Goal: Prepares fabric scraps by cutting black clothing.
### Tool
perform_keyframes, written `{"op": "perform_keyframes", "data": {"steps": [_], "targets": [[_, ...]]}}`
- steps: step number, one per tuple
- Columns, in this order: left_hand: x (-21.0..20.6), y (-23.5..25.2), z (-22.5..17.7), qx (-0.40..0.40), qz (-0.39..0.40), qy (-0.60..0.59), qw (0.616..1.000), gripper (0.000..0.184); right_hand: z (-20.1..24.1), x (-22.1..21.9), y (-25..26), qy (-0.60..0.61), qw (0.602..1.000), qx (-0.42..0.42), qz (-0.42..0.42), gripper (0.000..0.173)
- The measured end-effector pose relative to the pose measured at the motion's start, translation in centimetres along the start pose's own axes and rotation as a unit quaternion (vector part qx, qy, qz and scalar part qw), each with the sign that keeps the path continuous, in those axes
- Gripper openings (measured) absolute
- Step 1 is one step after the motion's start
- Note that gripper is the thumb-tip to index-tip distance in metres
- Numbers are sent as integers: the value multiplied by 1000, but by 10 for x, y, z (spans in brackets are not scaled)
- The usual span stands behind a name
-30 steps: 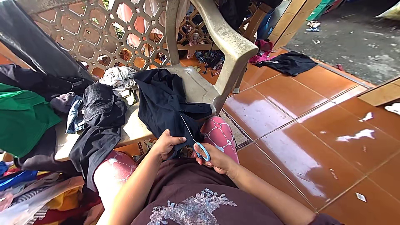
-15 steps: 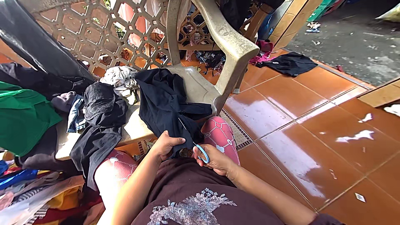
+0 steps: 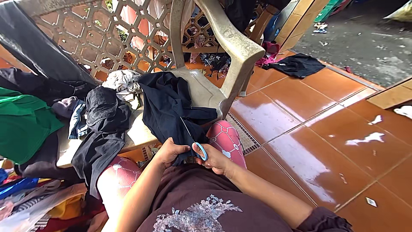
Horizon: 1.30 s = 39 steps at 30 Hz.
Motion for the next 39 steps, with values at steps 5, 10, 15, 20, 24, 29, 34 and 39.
{"op": "perform_keyframes", "data": {"steps": [5,10,15,20,24,29,34,39], "targets": [[1,1,3,-3,2,-2,1000,28,-3,1,0,-16,1000,8,-20,29],[7,4,6,-3,-68,-3,998,18,-8,3,-3,-6,1000,14,-27,26],[13,23,-4,-53,-217,45,974,31,-11,5,-6,-26,999,15,-36,25],[4,27,-3,-62,-216,-57,973,15,-13,5,-8,-16,999,9,-43,26],[3,23,0,-44,-207,-80,974,9,-13,2,-8,-12,999,5,-30,29],[2,20,1,-38,-176,-80,980,6,-9,-4,0,8,1000,-7,-7,31],[2,22,1,-33,-171,-74,982,7,-5,-8,7,-20,1000,-3,-12,35],[1,23,-1,-31,-175,-81,981,6,-4,-8,7,-41,998,11,-45,35]]}}
Point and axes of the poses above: each hand's wrist, its own y-axis towards the middle knuckle, its own x-axis out of the back of the hand, z = x × y, the point moved 5 cm from there along y, towards the middle knuckle, and after that the axes turned 2 degrees about -z, right-handed, at the moved point
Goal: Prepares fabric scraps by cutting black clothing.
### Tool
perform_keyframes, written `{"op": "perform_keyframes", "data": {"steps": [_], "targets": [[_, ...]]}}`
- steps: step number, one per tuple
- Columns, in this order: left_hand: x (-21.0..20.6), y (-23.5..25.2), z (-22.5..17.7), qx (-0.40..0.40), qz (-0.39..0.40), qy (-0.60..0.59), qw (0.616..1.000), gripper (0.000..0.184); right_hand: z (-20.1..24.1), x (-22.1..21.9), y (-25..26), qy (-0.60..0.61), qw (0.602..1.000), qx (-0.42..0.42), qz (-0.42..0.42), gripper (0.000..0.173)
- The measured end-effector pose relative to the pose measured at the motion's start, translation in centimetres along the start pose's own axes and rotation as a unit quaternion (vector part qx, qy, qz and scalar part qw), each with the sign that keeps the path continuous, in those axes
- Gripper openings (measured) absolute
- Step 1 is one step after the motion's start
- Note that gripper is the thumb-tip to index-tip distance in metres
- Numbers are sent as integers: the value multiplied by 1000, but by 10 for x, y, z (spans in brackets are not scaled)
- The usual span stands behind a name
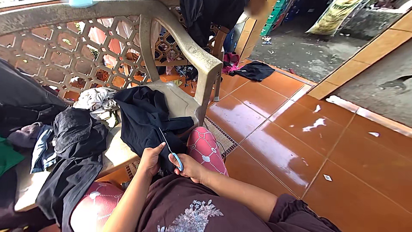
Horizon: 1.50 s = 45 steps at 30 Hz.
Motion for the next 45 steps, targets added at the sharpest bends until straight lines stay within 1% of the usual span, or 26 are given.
{"op": "perform_keyframes", "data": {"steps": [3,6,9,12,16,22,27,32,36,38,45], "targets": [[-3,0,-1,3,-2,-4,1000,6,-1,-1,0,9,1000,9,-21,31],[-5,1,-1,4,-2,-10,1000,6,-4,-2,1,4,1000,17,-23,29],[-4,1,-1,4,4,-12,1000,6,-3,-2,0,24,999,18,-25,28],[-4,-2,1,12,19,-3,1000,4,-1,-3,1,43,999,0,-24,31],[-5,-4,1,7,45,1,999,7,4,-3,3,60,998,-9,-18,34],[-8,-3,1,6,41,3,999,4,7,-6,3,60,998,5,-30,32],[-8,-3,1,12,38,11,999,7,5,-7,4,46,997,27,-50,31],[-6,-3,1,12,45,2,999,6,7,-6,5,50,998,21,-43,29],[-5,-4,2,10,73,-1,997,10,9,-2,10,66,997,27,-43,33],[-6,-4,2,12,84,-1,996,10,10,0,11,62,997,32,-45,33],[-7,-6,1,16,77,-1,997,11,9,-2,13,17,997,39,-68,32]]}}
Point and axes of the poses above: each hand's wrist, its own y-axis towards the middle knuckle, its own x-axis out of the back of the hand, z = x × y, the point moved 5 cm from there along y, towards the middle knuckle, and after that the axes turned 2 degrees about -z, right-handed, at the moved point
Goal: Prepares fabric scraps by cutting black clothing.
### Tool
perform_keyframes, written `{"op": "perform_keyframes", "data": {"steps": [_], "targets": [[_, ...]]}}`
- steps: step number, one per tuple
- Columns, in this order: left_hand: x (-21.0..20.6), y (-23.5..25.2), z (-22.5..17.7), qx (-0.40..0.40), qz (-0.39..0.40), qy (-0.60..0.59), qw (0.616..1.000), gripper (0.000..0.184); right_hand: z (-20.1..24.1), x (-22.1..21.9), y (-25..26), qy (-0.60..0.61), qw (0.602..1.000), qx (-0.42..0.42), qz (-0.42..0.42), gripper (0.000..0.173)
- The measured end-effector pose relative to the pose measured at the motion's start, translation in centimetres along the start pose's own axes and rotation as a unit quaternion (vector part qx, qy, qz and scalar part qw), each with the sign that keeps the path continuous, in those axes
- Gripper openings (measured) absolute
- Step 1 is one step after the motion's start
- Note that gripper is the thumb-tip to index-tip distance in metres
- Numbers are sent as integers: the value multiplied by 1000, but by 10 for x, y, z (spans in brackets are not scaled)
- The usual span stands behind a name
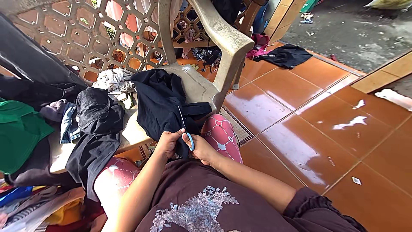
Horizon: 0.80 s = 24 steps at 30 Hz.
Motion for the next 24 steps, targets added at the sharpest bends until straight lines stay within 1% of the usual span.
{"op": "perform_keyframes", "data": {"steps": [9,11,14,19,22,24], "targets": [[2,0,0,1,6,0,1000,9,2,3,4,28,999,-10,17,34],[2,0,0,4,7,3,1000,7,2,4,5,23,1000,-11,11,34],[3,1,1,5,6,-1,1000,9,2,4,6,3,1000,-14,5,33],[5,0,-1,-1,-7,7,1000,10,1,3,6,-10,999,-27,16,34],[15,4,-14,3,-6,70,998,6,5,5,2,-11,997,-60,51,35],[28,10,-34,3,7,140,990,10,6,9,0,-14,993,-73,90,35]]}}
Point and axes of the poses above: each hand's wrist, its own y-axis towards the middle knuckle, its own x-axis out of the back of the hand, z = x × y, the point moved 5 cm from there along y, towards the middle knuckle, and after that the axes turned 2 degrees about -z, right-handed, at the moved point
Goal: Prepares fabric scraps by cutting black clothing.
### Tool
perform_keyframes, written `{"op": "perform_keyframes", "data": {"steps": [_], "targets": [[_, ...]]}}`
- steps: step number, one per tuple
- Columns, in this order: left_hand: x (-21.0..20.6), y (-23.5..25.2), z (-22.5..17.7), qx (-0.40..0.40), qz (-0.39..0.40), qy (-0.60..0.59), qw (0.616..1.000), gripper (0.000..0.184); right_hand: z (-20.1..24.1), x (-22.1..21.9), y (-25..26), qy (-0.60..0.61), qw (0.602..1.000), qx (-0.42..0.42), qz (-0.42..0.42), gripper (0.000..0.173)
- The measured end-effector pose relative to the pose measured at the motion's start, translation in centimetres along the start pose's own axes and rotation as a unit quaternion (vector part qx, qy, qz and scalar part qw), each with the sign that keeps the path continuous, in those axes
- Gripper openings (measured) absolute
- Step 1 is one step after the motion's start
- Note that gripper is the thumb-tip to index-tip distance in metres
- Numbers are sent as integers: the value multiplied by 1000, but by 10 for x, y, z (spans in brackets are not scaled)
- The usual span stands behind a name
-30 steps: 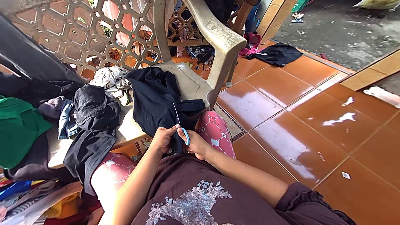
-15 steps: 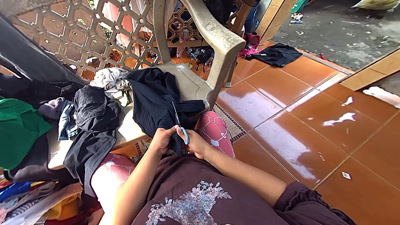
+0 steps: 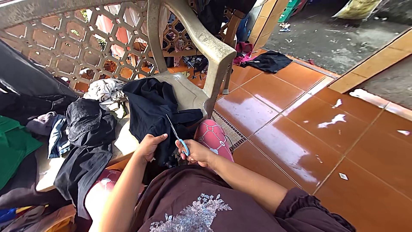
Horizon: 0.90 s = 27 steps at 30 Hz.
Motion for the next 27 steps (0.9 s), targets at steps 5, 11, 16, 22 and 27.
{"op": "perform_keyframes", "data": {"steps": [5,11,16,22,27], "targets": [[58,23,-55,13,58,140,988,14,-6,16,-11,-28,990,35,136,34],[119,62,-101,80,-22,365,927,30,-9,20,-3,-20,990,32,135,34],[141,83,-96,53,-116,457,880,54,-6,-5,18,-90,984,17,151,28],[172,37,-85,7,-323,443,836,61,2,-18,50,-163,976,-24,142,34],[123,-14,-37,-121,-319,427,838,35,-7,-7,68,-193,976,-57,80,36]]}}
Point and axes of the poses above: each hand's wrist, its own y-axis towards the middle knuckle, its own x-axis out of the back of the hand, z = x × y, the point moved 5 cm from there along y, towards the middle knuckle, and after that the axes turned 2 degrees about -z, right-handed, at the moved point
